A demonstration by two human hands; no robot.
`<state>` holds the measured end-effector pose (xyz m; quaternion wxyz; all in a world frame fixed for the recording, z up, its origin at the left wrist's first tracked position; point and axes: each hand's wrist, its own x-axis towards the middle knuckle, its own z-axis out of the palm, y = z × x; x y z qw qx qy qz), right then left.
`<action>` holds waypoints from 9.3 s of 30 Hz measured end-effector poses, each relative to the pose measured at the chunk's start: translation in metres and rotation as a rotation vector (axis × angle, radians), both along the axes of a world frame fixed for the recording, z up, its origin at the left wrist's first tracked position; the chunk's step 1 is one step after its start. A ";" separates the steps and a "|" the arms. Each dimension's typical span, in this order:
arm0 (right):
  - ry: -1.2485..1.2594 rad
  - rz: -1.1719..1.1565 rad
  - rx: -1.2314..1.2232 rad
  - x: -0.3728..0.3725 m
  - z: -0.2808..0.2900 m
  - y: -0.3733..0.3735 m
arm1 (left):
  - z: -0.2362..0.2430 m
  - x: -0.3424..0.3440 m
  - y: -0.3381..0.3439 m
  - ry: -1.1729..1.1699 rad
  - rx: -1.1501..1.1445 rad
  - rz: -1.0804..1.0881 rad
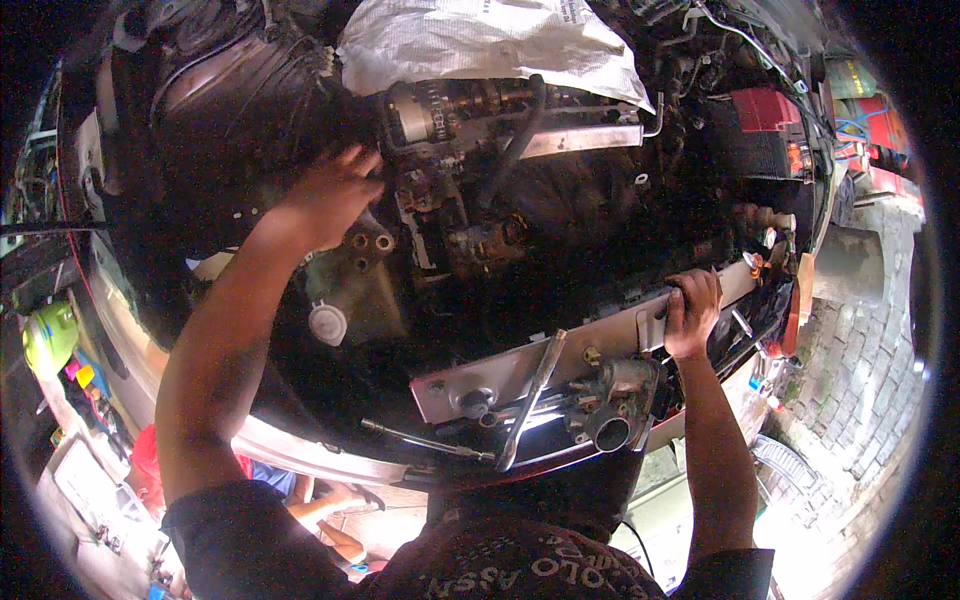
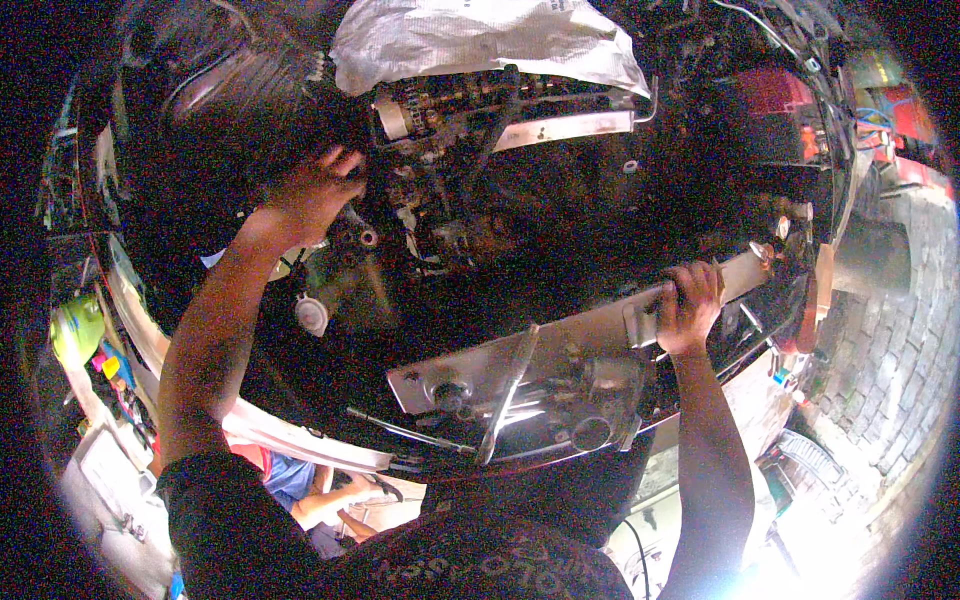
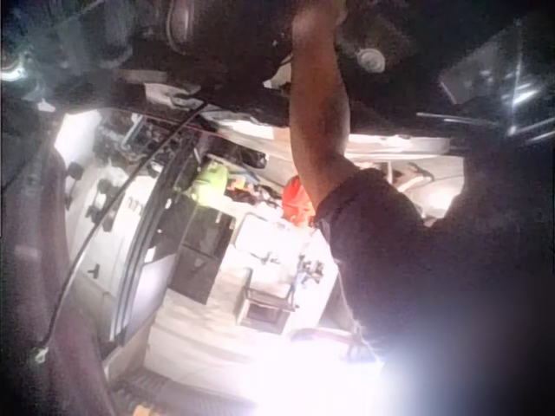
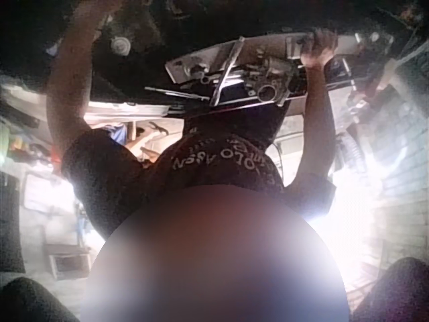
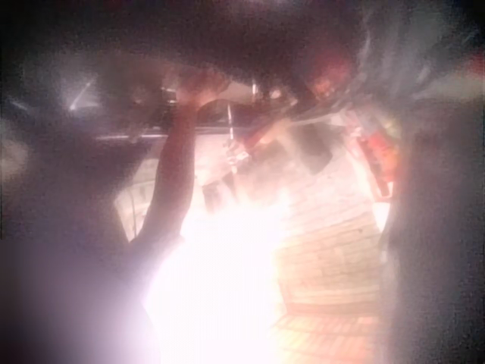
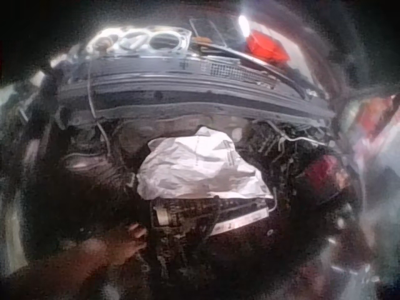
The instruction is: The person works on a car engine with the hood open, using a wrench and a long metal pipe to loosen or adjust components. They retrieve the pipe from a cluttered workbench, return to the engine bay, and apply force with the pipe while manipulating engine parts.
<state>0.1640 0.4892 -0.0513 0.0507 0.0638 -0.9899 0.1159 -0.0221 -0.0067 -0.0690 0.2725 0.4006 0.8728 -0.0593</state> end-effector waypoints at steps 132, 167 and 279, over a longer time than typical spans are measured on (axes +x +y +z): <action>-0.032 0.863 -0.343 -0.363 0.064 -0.171 | 0.030 -0.018 0.047 0.108 0.746 1.512; -1.500 -1.057 -0.505 0.737 -0.388 0.160 | 0.051 0.396 0.261 0.431 0.685 0.012; -1.669 -1.032 -0.826 0.558 -0.195 0.177 | -0.264 0.725 0.586 -1.441 0.680 2.084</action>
